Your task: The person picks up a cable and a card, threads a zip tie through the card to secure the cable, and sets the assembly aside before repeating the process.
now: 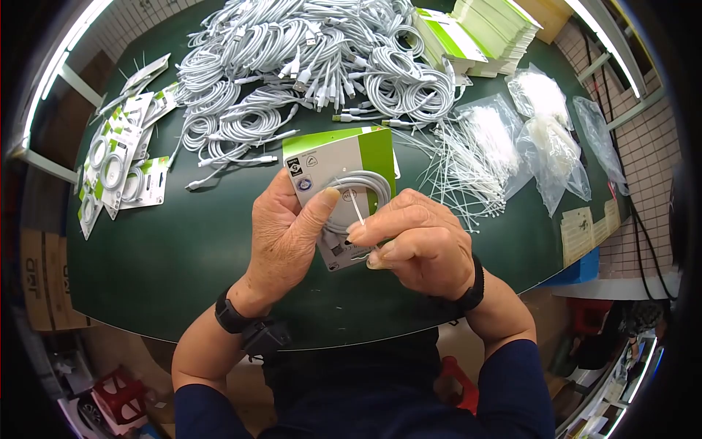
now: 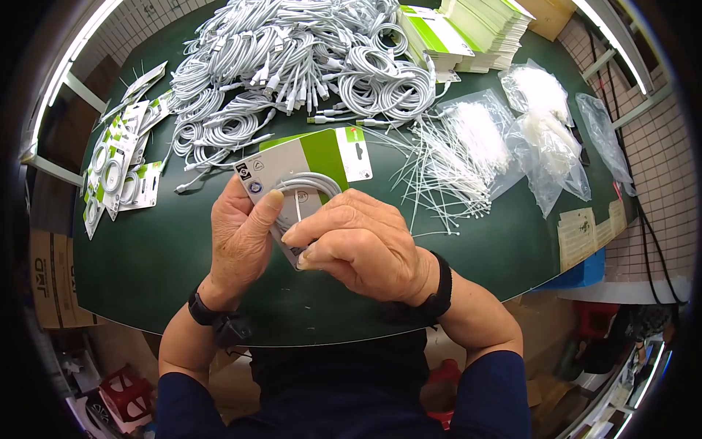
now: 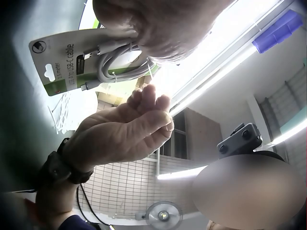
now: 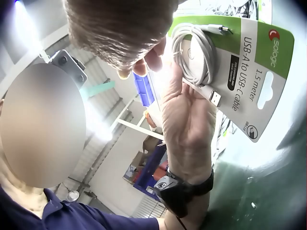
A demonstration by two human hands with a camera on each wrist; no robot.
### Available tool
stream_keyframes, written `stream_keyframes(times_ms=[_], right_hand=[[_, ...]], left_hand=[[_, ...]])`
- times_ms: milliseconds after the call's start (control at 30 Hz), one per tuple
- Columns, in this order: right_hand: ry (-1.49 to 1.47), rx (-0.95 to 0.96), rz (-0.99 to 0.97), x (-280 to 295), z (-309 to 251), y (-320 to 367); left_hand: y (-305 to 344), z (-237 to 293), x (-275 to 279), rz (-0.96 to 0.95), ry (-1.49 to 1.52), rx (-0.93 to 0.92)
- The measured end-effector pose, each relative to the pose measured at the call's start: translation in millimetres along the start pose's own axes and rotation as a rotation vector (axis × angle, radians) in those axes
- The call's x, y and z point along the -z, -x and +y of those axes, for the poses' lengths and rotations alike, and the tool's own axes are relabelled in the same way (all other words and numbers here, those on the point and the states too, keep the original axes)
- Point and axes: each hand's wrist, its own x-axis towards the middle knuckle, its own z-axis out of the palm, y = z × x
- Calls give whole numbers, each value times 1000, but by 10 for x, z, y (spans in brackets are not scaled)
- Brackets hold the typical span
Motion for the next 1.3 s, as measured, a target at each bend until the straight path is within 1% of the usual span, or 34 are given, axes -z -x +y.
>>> stream_keyframes(times_ms=[167, 600, 733, 833, 967, 1133, 1233, 1300], right_hand=[[-77, -14, -14, -29, 2, 19], [-118, -31, -93, -61, -40, 16], [-97, -31, -41, -77, -5, 10], [91, -9, -53, -38, 69, 19], [135, 19, -60, -54, 103, -2], [143, 61, -181, -8, 71, -11], [-334, -510, 231, -101, -82, 69], [-296, -496, 243, -84, -54, 68]], left_hand=[[0, -16, 27, -13, -1, 0], [-1, -7, -4, 11, 21, 3], [-2, -25, -8, 17, 71, 6], [-1, -31, -13, 16, 78, -1], [8, -47, -9, 8, 64, -1], [11, -77, -16, -6, 41, 35], [15, -79, -28, -11, 41, 51], [22, -68, -46, -17, 31, 74]])
